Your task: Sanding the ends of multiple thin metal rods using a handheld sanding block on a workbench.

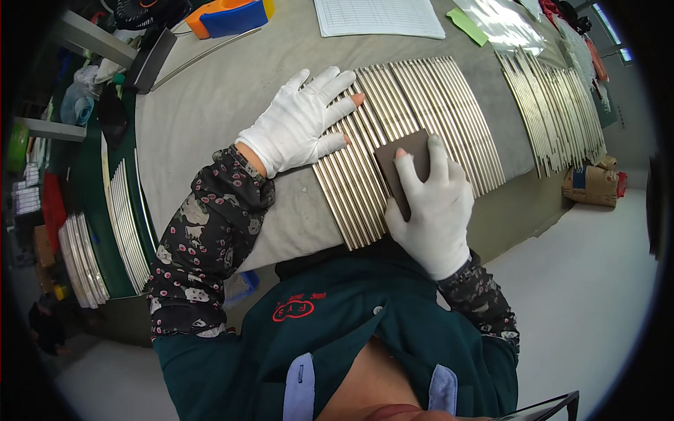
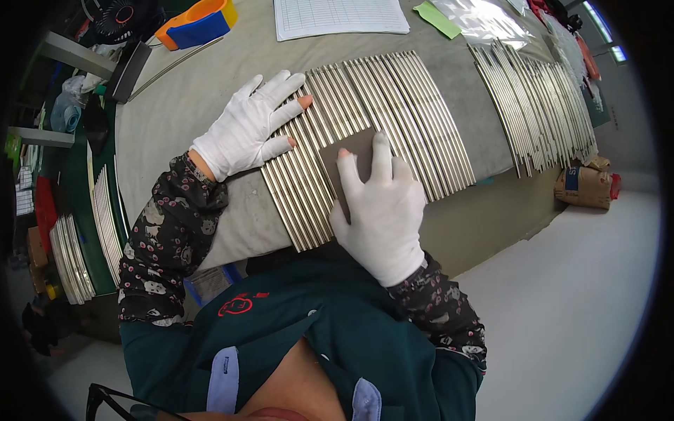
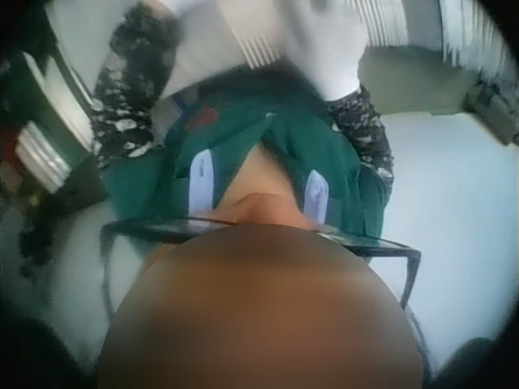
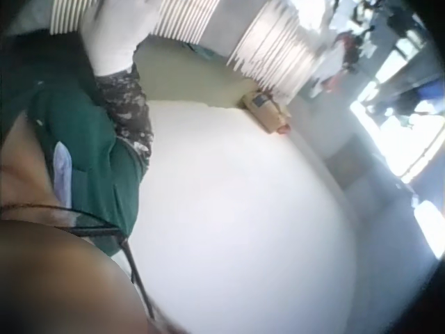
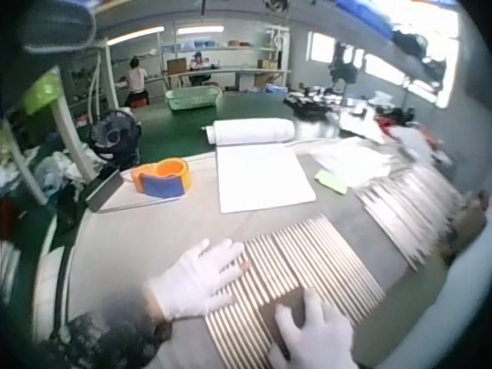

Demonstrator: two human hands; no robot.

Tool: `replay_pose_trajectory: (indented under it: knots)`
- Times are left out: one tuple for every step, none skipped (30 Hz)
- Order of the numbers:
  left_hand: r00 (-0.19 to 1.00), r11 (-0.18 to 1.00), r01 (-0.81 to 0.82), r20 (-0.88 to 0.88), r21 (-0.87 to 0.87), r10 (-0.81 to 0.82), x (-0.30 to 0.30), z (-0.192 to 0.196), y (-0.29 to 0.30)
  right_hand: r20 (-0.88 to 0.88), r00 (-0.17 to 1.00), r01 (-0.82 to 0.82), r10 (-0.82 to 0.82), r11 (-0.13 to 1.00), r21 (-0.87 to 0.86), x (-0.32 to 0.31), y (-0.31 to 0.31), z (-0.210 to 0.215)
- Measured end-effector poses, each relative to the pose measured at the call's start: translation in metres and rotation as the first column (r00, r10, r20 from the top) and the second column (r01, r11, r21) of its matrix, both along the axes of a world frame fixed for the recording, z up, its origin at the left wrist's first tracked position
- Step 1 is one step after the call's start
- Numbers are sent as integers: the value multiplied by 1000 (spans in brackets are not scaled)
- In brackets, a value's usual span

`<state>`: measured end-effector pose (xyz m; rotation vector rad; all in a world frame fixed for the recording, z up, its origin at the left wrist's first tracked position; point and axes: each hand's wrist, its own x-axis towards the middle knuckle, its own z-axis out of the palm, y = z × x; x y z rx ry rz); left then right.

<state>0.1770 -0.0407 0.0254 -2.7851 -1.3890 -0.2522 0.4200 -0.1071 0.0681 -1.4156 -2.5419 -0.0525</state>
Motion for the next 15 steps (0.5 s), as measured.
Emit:
replay_pose_trajectory:
  knots:
    - [1000,1000,6,2,5,-6,0,0,1,3,1000,7,-7,999,36,-5,5,-4]
    - [1000,1000,12,12,4,-12,0,0,1,5,1000,-3,3,1000,20,0,1,-3]
    - [1000,1000,-3,17,-5,3,-5,-4,-2,4,999,-32,32,999,-4,4,-4,-6]
    - [1000,1000,-9,21,-2,9,-3,-4,-1,33,998,-50,50,999,5,17,-13,-5]
    - [1000,1000,-15,3,-22,15,-1,-3,-1,62,996,-68,67,998,12,27,-23,-5]
    - [1000,999,-12,-20,-44,11,1,0,-2,60,997,-56,55,998,18,26,-31,-1]
    - [1000,999,-9,-22,-42,8,2,1,-2,58,997,-53,52,998,19,23,-27,0]
    - [1000,999,-10,-24,-33,9,2,2,-1,45,998,-42,42,999,7,15,-15,0]
    - [1000,1000,-2,-26,-20,2,2,5,0,31,999,-23,23,1000,-1,5,-4,2]
    - [1000,1000,7,-27,-16,-7,1,3,1,-12,1000,-18,18,1000,4,-4,7,2]
    - [1000,1000,13,-11,2,-13,1,-1,2,-12,1000,-9,9,1000,8,-1,3,3]
    - [1000,1000,6,3,18,-6,-2,-6,2,-2,1000,-29,29,1000,0,4,-1,1]
    - [1000,1000,-6,2,20,6,-3,-5,2,8,998,-56,57,998,-8,13,-7,1]
    - [1000,1000,-11,-23,-8,11,-2,-2,2,16,998,-60,61,996,-62,26,-21,3]
    - [999,999,-10,-44,-35,9,2,-1,2,-3,998,-64,64,996,-67,45,-34,2]
